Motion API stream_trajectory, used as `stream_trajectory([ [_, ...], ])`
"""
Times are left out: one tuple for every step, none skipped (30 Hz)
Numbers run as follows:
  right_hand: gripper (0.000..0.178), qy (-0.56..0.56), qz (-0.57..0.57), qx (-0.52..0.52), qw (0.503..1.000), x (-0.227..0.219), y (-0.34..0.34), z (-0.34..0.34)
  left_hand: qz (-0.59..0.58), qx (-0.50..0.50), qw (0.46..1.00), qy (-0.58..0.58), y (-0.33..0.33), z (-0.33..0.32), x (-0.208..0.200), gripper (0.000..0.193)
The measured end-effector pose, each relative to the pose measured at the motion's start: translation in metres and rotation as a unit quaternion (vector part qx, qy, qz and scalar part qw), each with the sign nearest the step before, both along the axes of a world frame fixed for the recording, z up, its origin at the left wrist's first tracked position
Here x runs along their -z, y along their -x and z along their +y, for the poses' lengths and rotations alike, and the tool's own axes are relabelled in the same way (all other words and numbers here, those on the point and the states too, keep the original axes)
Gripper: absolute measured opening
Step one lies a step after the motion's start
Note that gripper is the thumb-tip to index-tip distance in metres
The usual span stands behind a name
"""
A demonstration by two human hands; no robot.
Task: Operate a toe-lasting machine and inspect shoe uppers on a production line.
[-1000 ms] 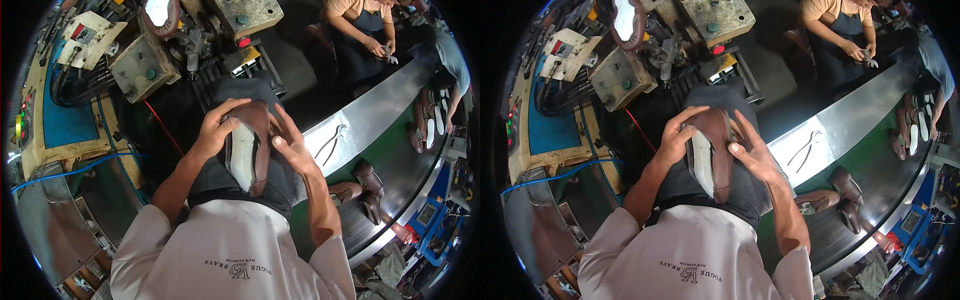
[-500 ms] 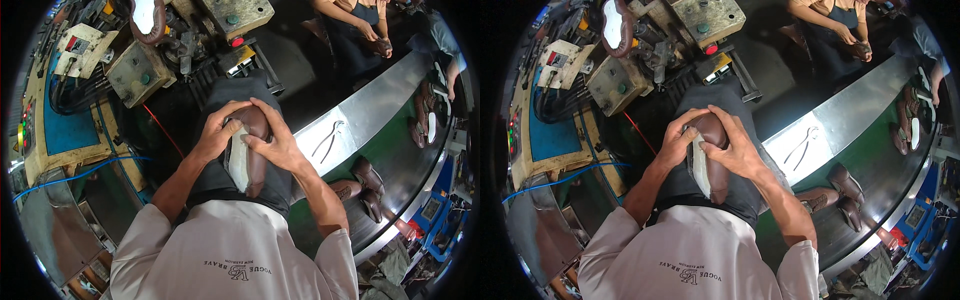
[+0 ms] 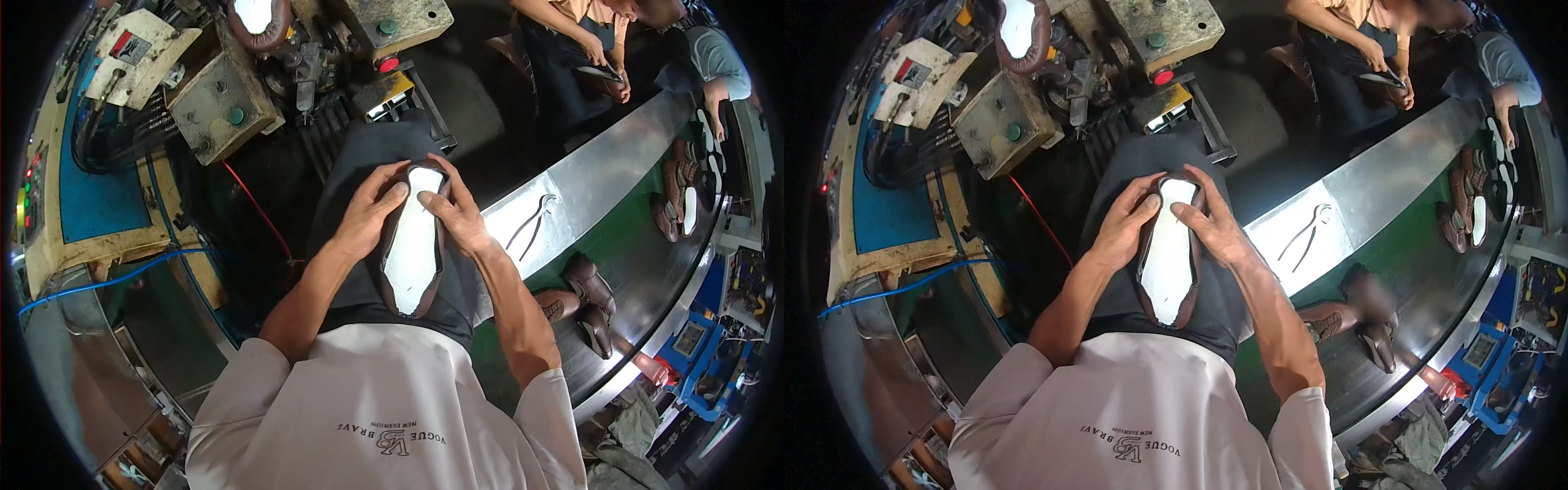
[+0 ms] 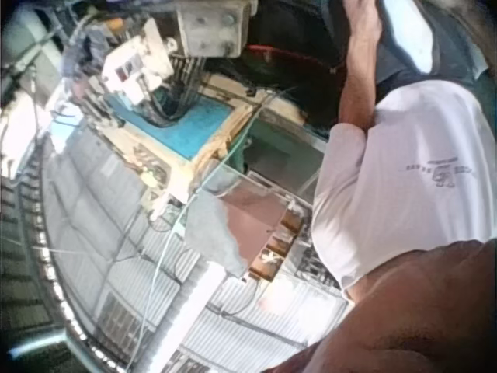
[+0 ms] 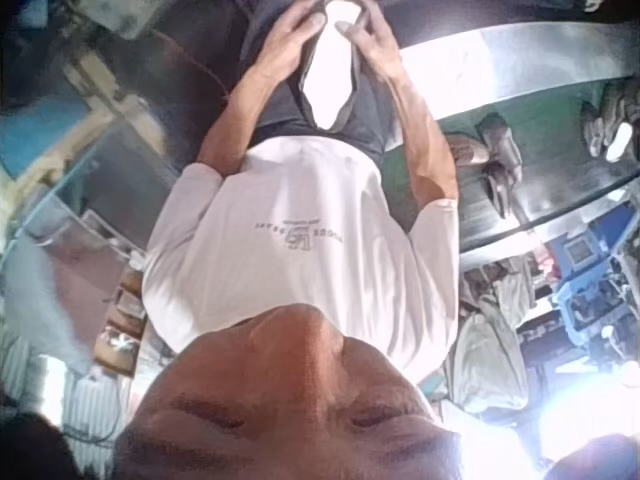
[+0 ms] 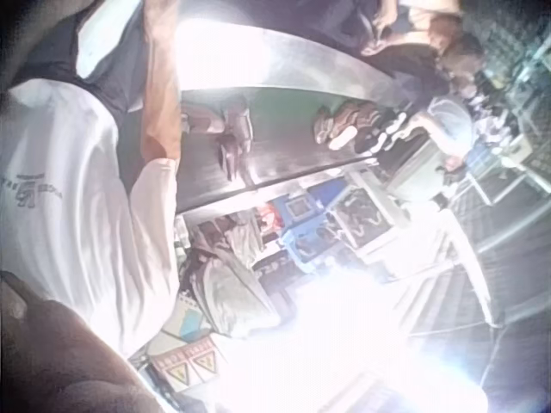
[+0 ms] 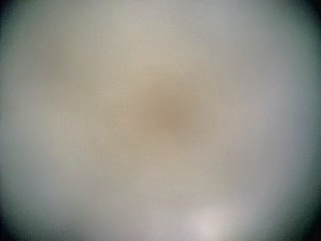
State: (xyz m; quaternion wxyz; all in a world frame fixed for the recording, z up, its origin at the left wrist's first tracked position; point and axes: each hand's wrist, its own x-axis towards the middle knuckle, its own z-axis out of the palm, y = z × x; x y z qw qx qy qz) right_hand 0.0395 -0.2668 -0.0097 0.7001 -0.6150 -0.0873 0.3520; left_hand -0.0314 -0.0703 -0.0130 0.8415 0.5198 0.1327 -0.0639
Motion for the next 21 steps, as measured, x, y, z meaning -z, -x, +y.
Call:
stream_trajectory([
  [0.077,-0.008,0.007,0.005,1.000,-0.001,0.001,0.002,-0.008,-0.006,0.999,-0.039,0.000,-0.003,0.001,0.044],
  [0.076,0.008,-0.006,0.009,1.000,0.003,0.004,0.003,-0.011,-0.001,0.995,-0.095,0.000,-0.003,0.001,0.040],
  [0.077,0.020,-0.003,0.004,1.000,0.004,0.003,0.005,-0.019,0.015,0.992,-0.121,-0.001,0.000,0.006,0.042],
  [0.078,0.031,-0.001,-0.001,1.000,0.005,0.002,0.005,-0.027,0.031,0.988,-0.147,-0.003,0.005,0.013,0.044],
  [0.079,0.042,0.001,-0.006,0.999,0.005,0.000,0.005,-0.035,0.048,0.983,-0.173,-0.005,0.010,0.019,0.046],
  [0.080,0.016,0.030,-0.006,0.999,0.005,-0.001,0.005,-0.040,0.076,0.985,-0.147,-0.008,0.016,0.017,0.049],
  [0.082,-0.010,0.059,-0.005,0.998,0.005,-0.002,0.003,-0.045,0.105,0.986,-0.121,-0.012,0.023,0.015,0.052],
  [0.083,-0.036,0.088,-0.003,0.995,0.004,-0.002,0.001,-0.049,0.135,0.985,-0.095,-0.016,0.026,0.014,0.055],
  [0.084,-0.083,0.127,0.012,0.988,0.004,0.001,-0.001,-0.033,0.136,0.990,-0.023,-0.017,0.026,0.011,0.057],
  [0.085,-0.131,0.166,0.027,0.977,0.003,0.004,-0.003,-0.016,0.137,0.989,0.049,-0.018,0.025,0.008,0.059],
  [0.086,-0.177,0.204,0.044,0.962,0.002,0.005,-0.005,0.001,0.137,0.983,0.122,-0.020,0.024,0.005,0.061],
  [0.083,-0.154,0.205,0.051,0.965,0.000,0.007,-0.001,-0.013,0.134,0.985,0.112,-0.019,0.022,0.004,0.062],
  [0.082,-0.146,0.198,0.052,0.968,0.000,0.008,-0.001,-0.015,0.134,0.986,0.101,-0.018,0.021,0.005,0.062],
  [0.081,-0.137,0.191,0.052,0.971,0.000,0.008,0.000,-0.016,0.133,0.987,0.089,-0.018,0.021,0.008,0.062],
  [0.080,-0.130,0.183,0.053,0.973,0.000,0.006,0.001,-0.018,0.134,0.988,0.076,-0.019,0.021,0.011,0.061],
  [0.077,-0.116,0.188,0.052,0.974,-0.005,0.006,0.002,-0.022,0.126,0.991,0.048,-0.018,0.018,0.012,0.058],
  [0.076,-0.102,0.190,0.065,0.974,-0.006,0.009,0.002,-0.013,0.122,0.992,0.038,-0.013,0.014,0.018,0.057],
  [0.074,-0.093,0.162,0.067,0.980,0.000,0.010,-0.001,-0.015,0.120,0.992,0.025,-0.015,0.009,0.020,0.056],
  [0.073,-0.088,0.125,0.066,0.986,0.005,0.005,-0.002,-0.026,0.116,0.993,0.008,-0.023,0.008,0.017,0.055],
  [0.073,-0.065,0.107,0.078,0.989,0.010,0.006,-0.002,-0.020,0.113,0.993,-0.001,-0.023,0.007,0.017,0.053],
  [0.072,-0.044,0.086,0.086,0.992,0.009,0.008,0.001,-0.005,0.122,0.993,0.000,-0.024,0.008,0.018,0.056],
])
